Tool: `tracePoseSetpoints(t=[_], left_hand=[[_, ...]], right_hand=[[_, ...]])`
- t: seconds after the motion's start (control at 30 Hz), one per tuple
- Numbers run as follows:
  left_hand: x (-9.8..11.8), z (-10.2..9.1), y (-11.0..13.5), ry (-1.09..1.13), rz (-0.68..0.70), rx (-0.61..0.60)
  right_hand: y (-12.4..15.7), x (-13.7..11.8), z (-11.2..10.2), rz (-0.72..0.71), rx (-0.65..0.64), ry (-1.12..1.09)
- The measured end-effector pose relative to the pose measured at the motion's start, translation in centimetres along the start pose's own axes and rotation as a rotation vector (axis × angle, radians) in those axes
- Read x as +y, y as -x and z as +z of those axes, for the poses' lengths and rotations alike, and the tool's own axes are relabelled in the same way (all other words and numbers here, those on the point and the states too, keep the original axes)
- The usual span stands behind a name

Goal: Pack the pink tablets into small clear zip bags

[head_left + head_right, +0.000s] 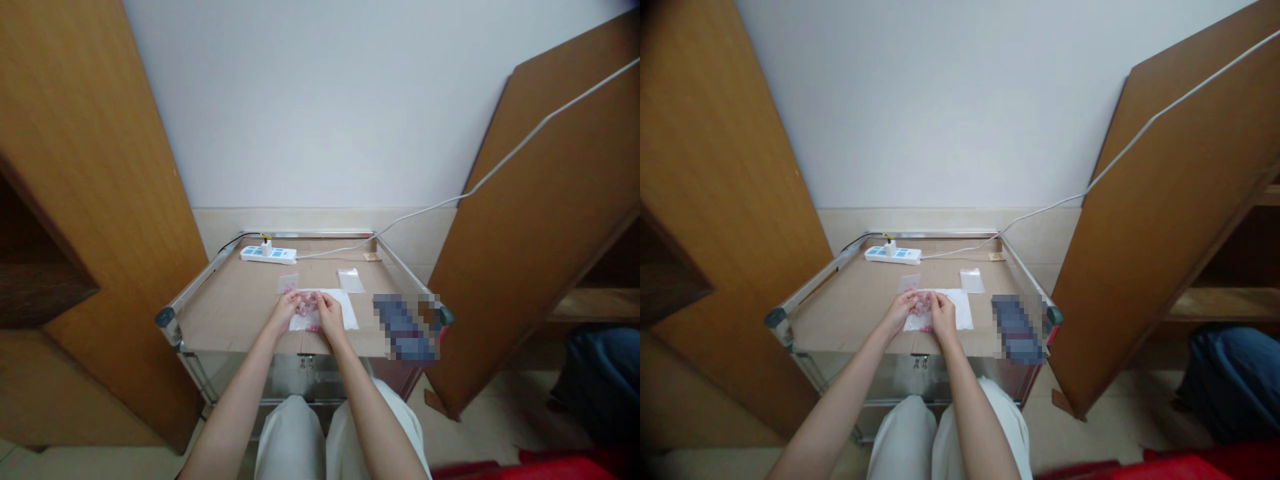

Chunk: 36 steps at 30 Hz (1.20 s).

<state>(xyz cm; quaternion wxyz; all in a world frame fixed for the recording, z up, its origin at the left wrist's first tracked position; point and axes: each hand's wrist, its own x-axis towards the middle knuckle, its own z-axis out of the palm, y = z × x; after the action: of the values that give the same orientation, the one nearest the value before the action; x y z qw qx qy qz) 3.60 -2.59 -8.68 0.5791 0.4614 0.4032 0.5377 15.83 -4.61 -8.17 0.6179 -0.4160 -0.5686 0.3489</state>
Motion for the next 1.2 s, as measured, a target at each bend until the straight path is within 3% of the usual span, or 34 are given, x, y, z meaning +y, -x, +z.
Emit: tracePoseSetpoints(t=[0.2,0.43,0.67,0.87,1.03,1.2], left_hand=[[0.5,0.2,0.4,0.012,-0.035,0.039],[0.9,0.2,1.0,-0.096,-0.004,-0.096],[0.6,0.0,0.6,-0.106,0.077,0.035],[0.4,-0.2,0.2,-0.129,0.157,0.136],[0.3,0.3,0.4,-0.375,0.384,0.221],[0.6,1.1,1.4,-0.769,0.522,0.06]], right_hand=[[-0.5,-0.1,-0.6,0.076,0.117,-0.074],[-0.7,0.2,-1.1,0.137,0.23,-0.213],[-0.6,-0.1,-0.7,0.326,0.157,-0.352],[-0.3,-0.2,-0.3,0.33,0.077,-0.322],[-0.6,0.4,-0.5,0.328,0.16,-0.289],[-0.8,0.8,-0.7,0.303,0.187,-0.289]])
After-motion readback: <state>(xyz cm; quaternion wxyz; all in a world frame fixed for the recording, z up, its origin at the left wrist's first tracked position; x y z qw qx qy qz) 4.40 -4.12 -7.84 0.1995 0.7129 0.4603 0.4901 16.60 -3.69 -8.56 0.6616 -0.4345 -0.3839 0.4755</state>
